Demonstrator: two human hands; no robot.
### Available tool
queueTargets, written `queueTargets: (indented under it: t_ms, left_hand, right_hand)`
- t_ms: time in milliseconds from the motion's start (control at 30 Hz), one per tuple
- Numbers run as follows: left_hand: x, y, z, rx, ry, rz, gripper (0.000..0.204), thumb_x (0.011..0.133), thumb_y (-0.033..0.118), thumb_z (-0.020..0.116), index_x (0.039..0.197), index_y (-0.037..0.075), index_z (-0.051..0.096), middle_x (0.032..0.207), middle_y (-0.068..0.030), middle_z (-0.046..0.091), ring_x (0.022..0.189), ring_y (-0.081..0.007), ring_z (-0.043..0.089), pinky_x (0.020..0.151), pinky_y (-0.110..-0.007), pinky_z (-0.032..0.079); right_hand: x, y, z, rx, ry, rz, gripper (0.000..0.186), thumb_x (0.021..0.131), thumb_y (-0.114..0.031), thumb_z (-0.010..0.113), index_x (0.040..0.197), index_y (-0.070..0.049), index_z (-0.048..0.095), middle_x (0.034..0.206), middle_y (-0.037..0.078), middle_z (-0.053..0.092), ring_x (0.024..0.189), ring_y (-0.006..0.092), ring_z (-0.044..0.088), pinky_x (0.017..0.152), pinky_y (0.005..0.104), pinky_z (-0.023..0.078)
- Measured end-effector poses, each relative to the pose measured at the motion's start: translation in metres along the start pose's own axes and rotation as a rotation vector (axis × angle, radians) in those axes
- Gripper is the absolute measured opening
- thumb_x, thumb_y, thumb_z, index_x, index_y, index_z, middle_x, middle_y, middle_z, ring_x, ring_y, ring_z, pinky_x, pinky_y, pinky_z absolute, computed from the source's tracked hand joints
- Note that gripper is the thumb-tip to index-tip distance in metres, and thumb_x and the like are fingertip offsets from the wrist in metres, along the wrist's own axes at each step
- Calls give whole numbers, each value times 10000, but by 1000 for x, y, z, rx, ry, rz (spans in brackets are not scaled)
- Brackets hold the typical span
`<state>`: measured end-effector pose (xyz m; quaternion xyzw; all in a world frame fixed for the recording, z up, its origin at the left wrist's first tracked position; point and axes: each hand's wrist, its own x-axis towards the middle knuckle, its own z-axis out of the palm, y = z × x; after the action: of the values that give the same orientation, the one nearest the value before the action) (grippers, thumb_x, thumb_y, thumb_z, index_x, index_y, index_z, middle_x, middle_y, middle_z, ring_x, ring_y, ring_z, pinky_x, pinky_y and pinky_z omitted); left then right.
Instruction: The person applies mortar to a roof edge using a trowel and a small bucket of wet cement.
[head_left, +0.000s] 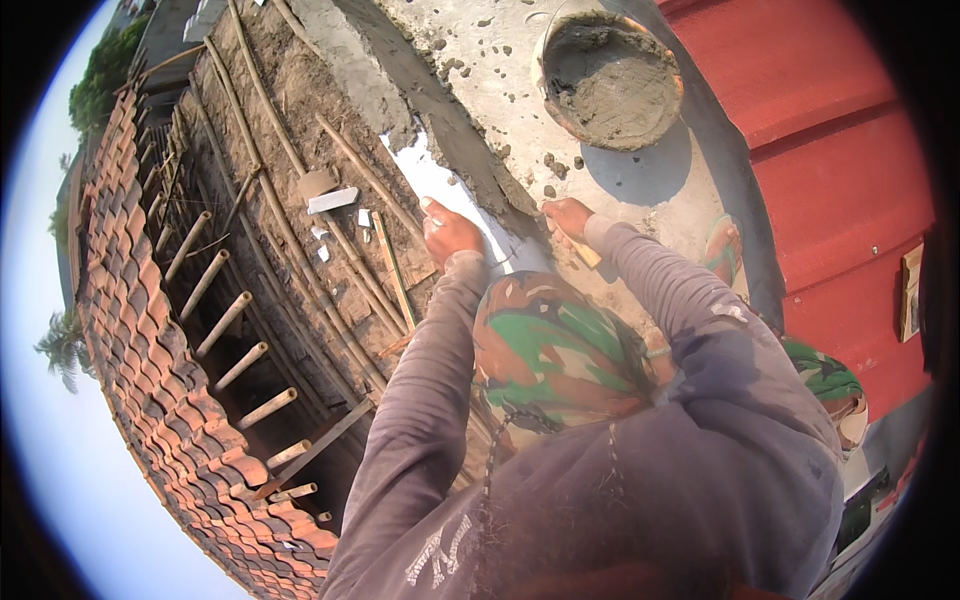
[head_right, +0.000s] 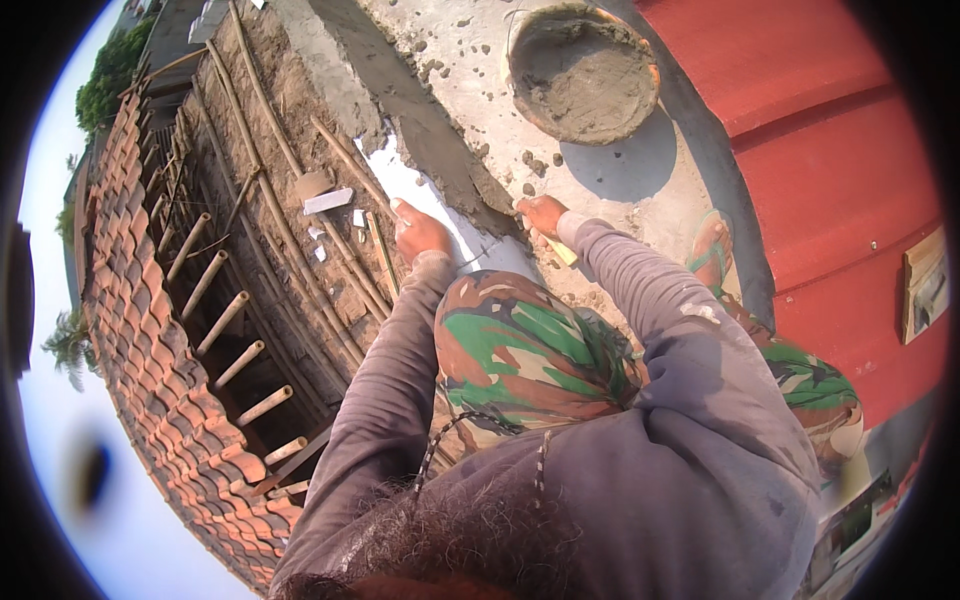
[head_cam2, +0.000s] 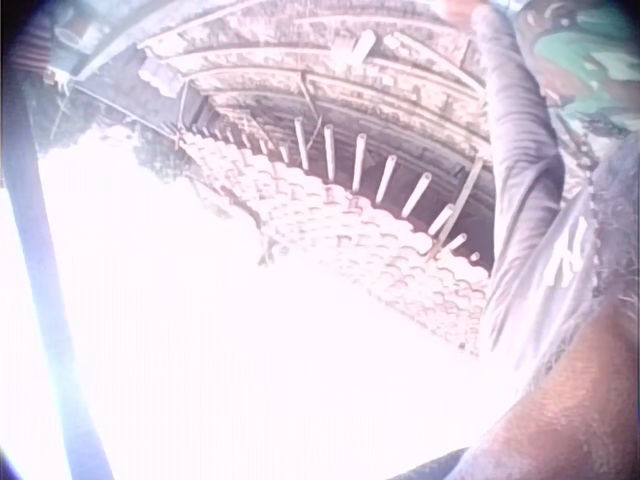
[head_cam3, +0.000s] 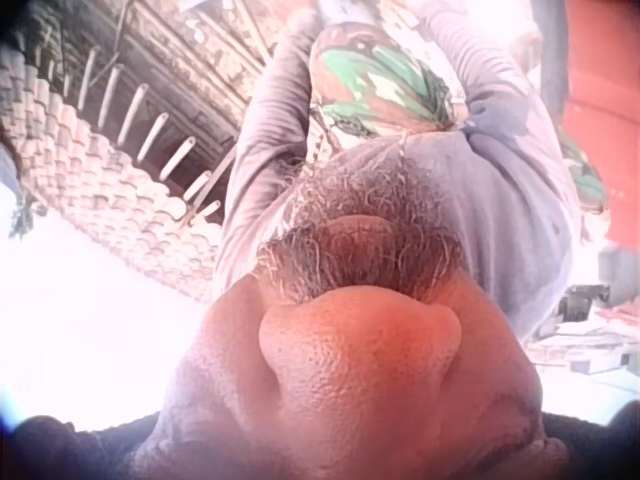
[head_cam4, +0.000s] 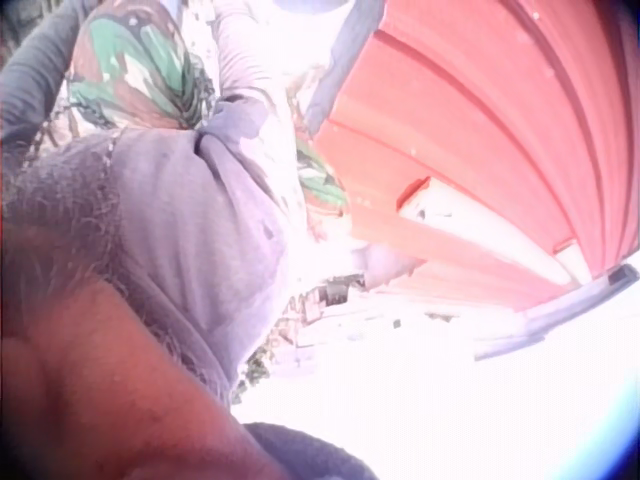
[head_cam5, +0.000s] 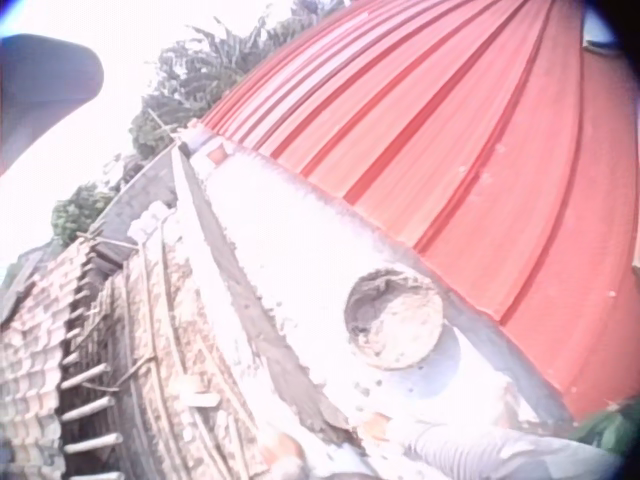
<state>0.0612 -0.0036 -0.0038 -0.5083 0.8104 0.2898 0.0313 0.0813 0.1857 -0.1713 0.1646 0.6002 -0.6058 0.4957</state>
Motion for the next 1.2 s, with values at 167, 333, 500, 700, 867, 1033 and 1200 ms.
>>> queueTargets:
  t_ms: [167,333,500,700,867,1033,1200]
  left_hand:
    - [2,-8,0,-29,12,-10,823,1082,645,294,1411,-34,622,1349,-308,661,1281,-491,596,1098,-530,449]
    - [3,-1,3,-35,-1,24,811,1084,647,282,1384,-14,643,1319,-306,674,1246,-501,610,1071,-540,461]
    - [-1,4,0,-23,-2,9,795,1091,639,262,1336,1,668,1268,-312,689,1198,-508,626,1036,-548,476]
    - [6,-7,0,-3,5,29,788,1100,620,267,1319,-24,666,1251,-319,691,1180,-514,626,1024,-544,480]
    - [4,-4,0,-25,-15,49,778,1107,604,272,1326,-32,662,1256,-324,688,1192,-517,620,1031,-542,480]
    - [6,-5,3,26,8,90,785,1102,612,281,1354,-32,654,1263,-323,688,1202,-501,628,1034,-534,489]
    - [8,-10,4,28,38,28,785,1090,634,292,1370,-1,657,1256,-310,698,1198,-499,639,1030,-531,502]
  right_hand:
    - [-8,-73,14,140,-3,-219,518,1031,-507,559,854,-21,584,618,92,544,443,218,533,423,400,428]
    - [45,-133,13,-7,35,-271,518,1040,-507,550,866,-20,585,622,89,555,448,210,540,435,400,453]
    - [63,-103,-10,-164,43,-68,533,1026,-514,578,849,-12,592,609,115,568,439,227,552,430,424,482]
    - [28,-87,-1,69,-75,-83,529,1040,-519,560,880,-16,607,616,87,545,462,230,542,443,433,458]
    - [33,-172,13,61,-27,-298,515,1038,-520,567,861,-37,594,680,108,575,456,223,505,456,427,453]
    - [91,-159,-5,-16,17,-2,524,1048,-532,541,857,-47,595,709,116,588,500,240,520,511,459,477]
    - [47,-89,-2,53,-59,135,499,1032,-509,543,849,-46,580,732,93,570,548,230,552,526,438,486]
